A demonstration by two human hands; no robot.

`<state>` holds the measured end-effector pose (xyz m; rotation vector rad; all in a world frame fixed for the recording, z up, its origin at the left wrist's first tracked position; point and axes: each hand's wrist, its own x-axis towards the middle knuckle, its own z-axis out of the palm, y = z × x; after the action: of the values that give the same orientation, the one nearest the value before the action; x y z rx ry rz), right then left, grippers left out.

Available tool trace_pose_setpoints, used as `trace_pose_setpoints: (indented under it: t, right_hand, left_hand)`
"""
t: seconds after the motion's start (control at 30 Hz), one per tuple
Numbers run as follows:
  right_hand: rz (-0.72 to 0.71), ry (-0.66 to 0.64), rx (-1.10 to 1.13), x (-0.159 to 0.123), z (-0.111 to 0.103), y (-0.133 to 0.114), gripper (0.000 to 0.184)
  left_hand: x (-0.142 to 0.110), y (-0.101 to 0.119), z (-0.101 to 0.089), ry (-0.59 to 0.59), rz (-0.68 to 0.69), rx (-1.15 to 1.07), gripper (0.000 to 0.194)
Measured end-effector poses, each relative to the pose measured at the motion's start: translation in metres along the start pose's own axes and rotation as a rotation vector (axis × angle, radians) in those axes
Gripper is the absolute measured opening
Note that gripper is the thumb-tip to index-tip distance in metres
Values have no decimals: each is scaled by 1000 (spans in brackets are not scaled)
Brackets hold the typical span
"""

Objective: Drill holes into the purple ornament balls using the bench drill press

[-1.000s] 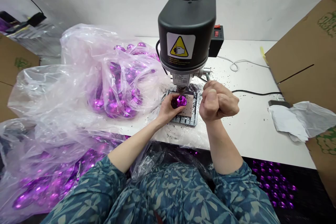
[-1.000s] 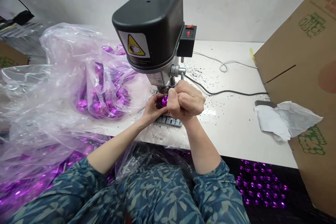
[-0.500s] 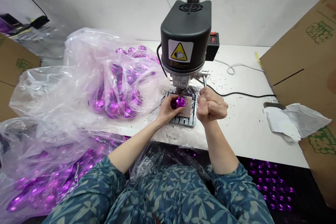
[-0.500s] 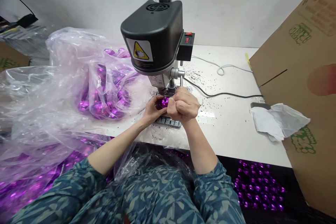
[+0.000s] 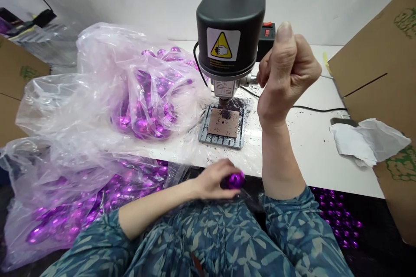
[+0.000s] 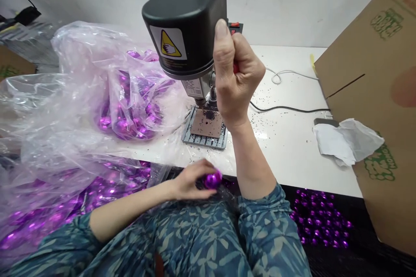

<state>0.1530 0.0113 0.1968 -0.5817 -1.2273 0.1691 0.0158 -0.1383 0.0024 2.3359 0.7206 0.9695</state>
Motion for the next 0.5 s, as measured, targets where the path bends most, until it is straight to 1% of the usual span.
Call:
trace_pose_setpoints:
  t: [0.07,0.1,0.13,0.17,0.2,0.23,0.27,0.3,0.33,0.37,0.43,0.5]
  right_hand:
    - [-23,9,12,0,0,3,57]
    - [-33,8,18,0,-1,5,57]
    - [-41,10,27,1,-1,7,56]
    - [-45,11,40,1,-2,8,56]
    - [-42,9,51,1,-3,8,55]
    - [-36,5,61,1,-3,8,55]
    - [-31,-1,66,1,-4,7,55]
    - [-28,-8,66,0,-5,6,55]
    - [-27,-13,63,0,-5,5,55]
    - [-30,-12,61,0,-5,4,55]
    - [-45,3,68,-1,-5,3,56]
    - [-53,26,77,-1,-4,3,56]
  left_hand:
    - [-17,2,19,-246,210,184,43]
    - [-24,1,28,-335,276,285,43]
    - [-29,-3,35,-380,310,356,43]
    - [-33,-7,40,-384,314,380,43]
    - [-36,-12,43,-349,294,356,42]
    - [-36,-18,42,-278,257,298,38]
    - [-34,-26,37,-183,197,229,34]
    - [-28,-35,27,-74,111,170,29]
    - [-20,-45,13,41,0,138,24]
    - [-8,-58,-6,164,-140,132,21]
    - [24,-89,-52,378,-415,213,23]
    - [63,-124,-101,502,-638,295,23]
